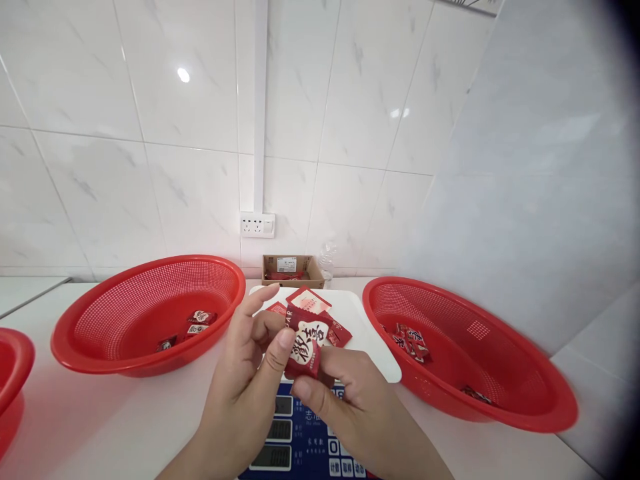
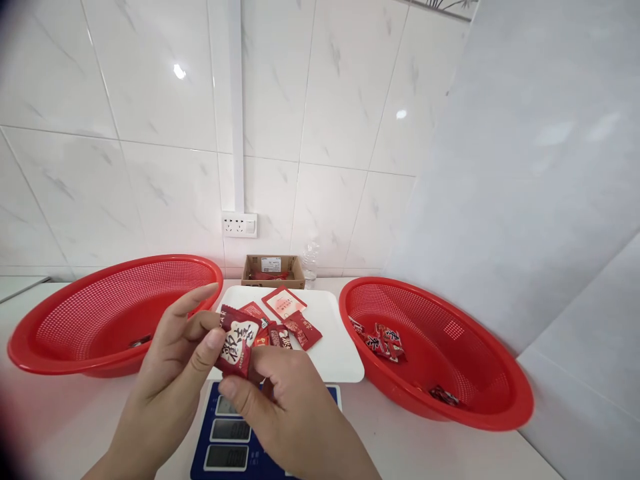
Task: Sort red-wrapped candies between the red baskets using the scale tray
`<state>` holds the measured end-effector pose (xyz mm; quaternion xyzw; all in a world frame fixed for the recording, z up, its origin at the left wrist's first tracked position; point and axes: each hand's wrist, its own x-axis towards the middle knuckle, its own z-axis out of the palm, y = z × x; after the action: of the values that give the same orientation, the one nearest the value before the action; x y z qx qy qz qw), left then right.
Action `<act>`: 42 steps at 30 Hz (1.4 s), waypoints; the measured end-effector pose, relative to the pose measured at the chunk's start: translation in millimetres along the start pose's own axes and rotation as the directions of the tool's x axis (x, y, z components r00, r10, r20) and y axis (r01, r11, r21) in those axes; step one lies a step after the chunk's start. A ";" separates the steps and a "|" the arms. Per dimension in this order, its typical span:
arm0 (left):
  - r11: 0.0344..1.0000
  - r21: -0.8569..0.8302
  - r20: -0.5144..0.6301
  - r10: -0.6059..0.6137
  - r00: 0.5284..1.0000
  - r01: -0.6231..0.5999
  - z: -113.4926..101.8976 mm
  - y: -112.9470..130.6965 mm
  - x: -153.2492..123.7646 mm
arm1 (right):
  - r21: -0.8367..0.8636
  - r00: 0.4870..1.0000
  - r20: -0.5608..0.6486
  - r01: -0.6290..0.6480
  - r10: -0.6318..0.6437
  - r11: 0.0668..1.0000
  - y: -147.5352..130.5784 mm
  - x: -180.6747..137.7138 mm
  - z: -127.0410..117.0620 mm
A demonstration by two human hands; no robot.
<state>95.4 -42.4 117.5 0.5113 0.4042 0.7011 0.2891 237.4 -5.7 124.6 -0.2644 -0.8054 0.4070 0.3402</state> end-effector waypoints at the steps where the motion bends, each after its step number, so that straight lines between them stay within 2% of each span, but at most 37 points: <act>1: 1.000 0.014 0.005 0.001 1.000 -0.001 -0.3 -0.3 -0.3 | 0.040 1.000 0.015 0.018 -0.019 0.999 0.1 0.6 -0.7; 5: 0.999 0.014 0.129 -0.041 0.991 0.039 0.5 -0.6 -2.2 | 0.173 0.995 -0.067 0.085 -0.074 0.981 -1.7 3.1 -4.7; 7: 0.997 -0.002 0.197 -0.078 0.977 0.080 1.6 -0.5 -3.2 | 0.166 0.992 -0.120 0.051 -0.031 0.985 -1.9 3.4 -5.4; 10: 0.994 -0.017 0.221 -0.104 0.970 0.110 2.6 0.1 -3.2 | 0.085 0.977 -0.214 0.036 -0.017 0.996 -0.3 2.5 -3.9; 12: 0.993 0.010 0.242 -0.119 0.963 0.120 2.6 1.2 -1.8 | 0.036 0.946 -0.320 0.067 -0.052 0.997 0.4 1.4 -2.2; 15: 0.987 0.127 0.337 -0.140 0.931 0.102 2.3 4.5 0.7 | 0.001 0.874 -0.482 0.073 -0.064 0.997 -1.2 -0.6 -0.2; 18: 0.977 0.206 0.387 -0.131 0.913 0.052 2.6 8.0 1.3 | -0.016 0.824 -0.561 0.082 -0.076 0.997 -4.2 -2.5 0.3; 23: 0.989 0.107 0.360 -0.132 0.924 0.100 2.5 9.8 0.3 | 0.073 0.863 -0.503 0.108 -0.057 0.992 -7.9 -4.8 0.4; 28: 0.987 -0.014 0.278 -0.149 0.949 0.159 1.7 9.4 1.4 | 0.140 0.898 -0.439 0.103 -0.032 0.985 -10.7 -5.5 0.4; 35: 0.989 0.034 0.305 -0.148 0.941 0.144 -0.5 10.4 3.3 | 0.293 0.950 -0.314 0.092 0.005 0.952 -0.7 -4.7 -7.6; 39: 0.988 0.071 0.329 -0.150 0.932 0.134 -0.5 10.6 4.2 | 0.254 0.925 -0.361 -0.021 0.115 0.967 -1.8 -4.5 -8.9; 42: 0.984 0.073 0.332 -0.177 0.927 0.161 0.8 10.2 4.1 | 0.168 0.902 -0.419 -0.033 0.102 0.985 -6.0 -3.9 -5.5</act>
<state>94.9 -44.0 128.4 0.5933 0.4067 0.5666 0.4019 243.2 -8.9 130.7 -0.3471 -0.6673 0.4131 0.5135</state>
